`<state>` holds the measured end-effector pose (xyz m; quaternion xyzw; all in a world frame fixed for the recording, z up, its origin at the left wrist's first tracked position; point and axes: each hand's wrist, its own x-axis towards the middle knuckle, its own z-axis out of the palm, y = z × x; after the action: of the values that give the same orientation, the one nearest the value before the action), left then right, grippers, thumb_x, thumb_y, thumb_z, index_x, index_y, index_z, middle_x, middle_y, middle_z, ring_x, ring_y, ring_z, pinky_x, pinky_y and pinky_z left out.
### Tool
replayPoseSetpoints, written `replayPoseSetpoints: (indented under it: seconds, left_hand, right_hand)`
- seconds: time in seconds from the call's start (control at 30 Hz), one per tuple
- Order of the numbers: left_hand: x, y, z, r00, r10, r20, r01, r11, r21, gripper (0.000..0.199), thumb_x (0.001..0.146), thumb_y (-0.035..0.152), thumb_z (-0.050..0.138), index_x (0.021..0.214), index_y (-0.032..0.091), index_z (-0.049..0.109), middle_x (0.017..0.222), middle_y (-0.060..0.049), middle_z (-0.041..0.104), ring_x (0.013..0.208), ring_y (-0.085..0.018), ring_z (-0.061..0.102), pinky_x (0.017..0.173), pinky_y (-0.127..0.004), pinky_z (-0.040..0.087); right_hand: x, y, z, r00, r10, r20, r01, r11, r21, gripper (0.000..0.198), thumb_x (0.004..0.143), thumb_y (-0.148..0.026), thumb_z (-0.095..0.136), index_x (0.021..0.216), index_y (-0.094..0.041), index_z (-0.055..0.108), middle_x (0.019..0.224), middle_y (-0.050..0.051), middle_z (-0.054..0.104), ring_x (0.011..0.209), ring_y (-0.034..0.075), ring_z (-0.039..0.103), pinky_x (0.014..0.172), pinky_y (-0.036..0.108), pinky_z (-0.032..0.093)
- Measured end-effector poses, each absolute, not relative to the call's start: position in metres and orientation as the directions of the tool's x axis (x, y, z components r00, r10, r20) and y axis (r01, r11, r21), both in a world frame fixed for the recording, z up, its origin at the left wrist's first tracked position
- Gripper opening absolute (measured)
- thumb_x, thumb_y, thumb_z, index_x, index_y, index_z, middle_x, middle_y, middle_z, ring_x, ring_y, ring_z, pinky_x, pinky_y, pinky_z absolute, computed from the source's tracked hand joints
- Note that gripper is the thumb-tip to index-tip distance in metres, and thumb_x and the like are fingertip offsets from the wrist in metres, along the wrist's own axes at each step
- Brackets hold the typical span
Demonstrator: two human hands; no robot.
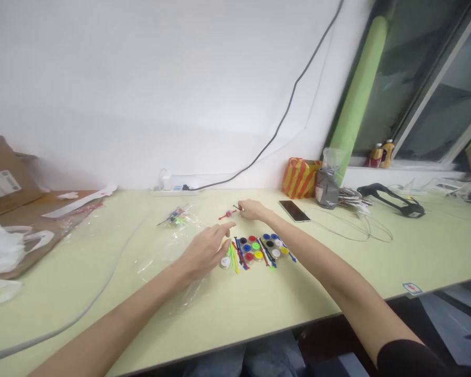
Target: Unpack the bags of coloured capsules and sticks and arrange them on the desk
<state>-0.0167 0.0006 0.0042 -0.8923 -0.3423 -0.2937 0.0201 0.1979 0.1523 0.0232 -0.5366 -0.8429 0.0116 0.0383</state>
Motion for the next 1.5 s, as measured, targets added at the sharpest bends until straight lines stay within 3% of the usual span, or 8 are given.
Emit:
replayPoseSetpoints:
  seconds: [0.13, 0.2, 0.3, 0.47, 0.7, 1.1, 1.33, 1.5]
  left_hand:
    - [-0.015, 0.001, 0.002, 0.615, 0.587, 0.527, 0.614, -0.776, 0.147, 0.033, 0.104, 0.026, 0.036, 0.133, 0.021, 0.05, 0.109, -0.008, 0.068, 0.101, -0.022, 0.066, 0.09, -0.04, 0.051]
    - [-0.013, 0.002, 0.001, 0.593, 0.603, 0.533, 0.629, -0.761, 0.162, 0.031, 0.104, 0.028, 0.038, 0.133, 0.021, 0.048, 0.111, -0.008, 0.067, 0.102, -0.023, 0.065, 0.092, -0.042, 0.051]
    - [-0.007, 0.001, 0.0, 0.492, 0.646, 0.584, 0.67, -0.709, 0.22, 0.039, 0.103, 0.036, 0.045, 0.14, 0.022, 0.04, 0.116, -0.009, 0.064, 0.108, -0.024, 0.064, 0.093, -0.043, 0.051]
    - [-0.002, -0.005, 0.003, 0.407, 0.636, 0.655, 0.669, -0.696, 0.26, 0.036, 0.104, 0.038, 0.045, 0.135, 0.021, 0.039, 0.122, -0.011, 0.061, 0.111, -0.024, 0.062, 0.092, -0.04, 0.051]
    - [-0.006, -0.009, 0.01, 0.374, 0.536, 0.757, 0.572, -0.776, 0.266, 0.007, 0.102, 0.029, 0.05, 0.103, 0.022, 0.051, 0.093, -0.002, 0.06, 0.086, -0.017, 0.058, 0.078, -0.031, 0.048]
    - [-0.001, -0.012, 0.002, 0.475, 0.415, 0.776, 0.512, -0.848, 0.14, 0.012, 0.096, 0.02, 0.049, 0.095, 0.023, 0.037, 0.087, 0.001, 0.054, 0.074, -0.015, 0.051, 0.07, -0.029, 0.044]
    - [-0.016, -0.006, 0.015, 0.443, 0.41, 0.797, 0.54, -0.832, 0.127, 0.013, 0.096, 0.017, 0.047, 0.097, 0.023, 0.036, 0.091, -0.001, 0.052, 0.081, -0.016, 0.049, 0.077, -0.031, 0.042]
    - [-0.014, -0.004, 0.01, 0.505, 0.408, 0.76, 0.526, -0.844, 0.104, 0.008, 0.098, 0.019, 0.047, 0.099, 0.022, 0.039, 0.092, -0.002, 0.053, 0.08, -0.016, 0.05, 0.077, -0.032, 0.043]
  right_hand:
    - [0.216, 0.142, 0.038, -0.411, 0.909, 0.065, 0.904, 0.415, -0.101, 0.015, 0.096, -0.014, 0.05, 0.11, -0.014, 0.053, 0.107, 0.019, 0.073, 0.087, 0.022, 0.07, 0.071, 0.028, 0.046]
    - [0.226, 0.126, 0.047, -0.464, 0.882, 0.079, 0.847, 0.468, -0.25, 0.01, 0.1, -0.017, 0.046, 0.11, -0.017, 0.046, 0.093, 0.011, 0.075, 0.066, 0.015, 0.066, 0.063, 0.024, 0.047]
    - [0.227, 0.086, 0.056, -0.629, 0.75, 0.203, 0.459, 0.569, -0.682, 0.01, 0.103, -0.03, 0.045, 0.103, -0.021, 0.039, 0.084, 0.003, 0.072, 0.054, 0.01, 0.056, 0.058, 0.023, 0.046]
    - [0.202, 0.018, 0.049, -0.732, 0.615, 0.292, 0.063, 0.488, -0.87, 0.03, 0.101, -0.05, 0.053, 0.099, -0.022, 0.043, 0.087, 0.001, 0.064, 0.064, 0.01, 0.057, 0.055, 0.021, 0.041]
    - [0.19, 0.008, 0.038, -0.707, 0.612, 0.355, -0.069, 0.44, -0.895, 0.035, 0.099, -0.055, 0.057, 0.099, -0.022, 0.045, 0.095, 0.001, 0.058, 0.067, 0.01, 0.056, 0.053, 0.02, 0.038]
    - [0.205, 0.014, 0.029, -0.832, 0.496, 0.249, -0.108, 0.296, -0.949, 0.035, 0.098, -0.053, 0.059, 0.092, -0.021, 0.046, 0.062, -0.004, 0.059, 0.047, 0.01, 0.049, 0.05, 0.022, 0.039]
    - [0.247, 0.043, 0.043, -0.577, 0.768, 0.276, 0.124, 0.417, -0.9, 0.043, 0.096, -0.059, 0.054, 0.081, -0.019, 0.047, 0.074, 0.007, 0.073, 0.044, 0.01, 0.058, 0.039, 0.019, 0.027]
    - [0.298, 0.074, 0.031, -0.374, 0.881, 0.291, 0.485, 0.453, -0.748, 0.047, 0.094, -0.047, 0.05, 0.06, -0.016, 0.052, 0.052, 0.003, 0.061, 0.04, 0.008, 0.046, 0.046, 0.021, 0.033]
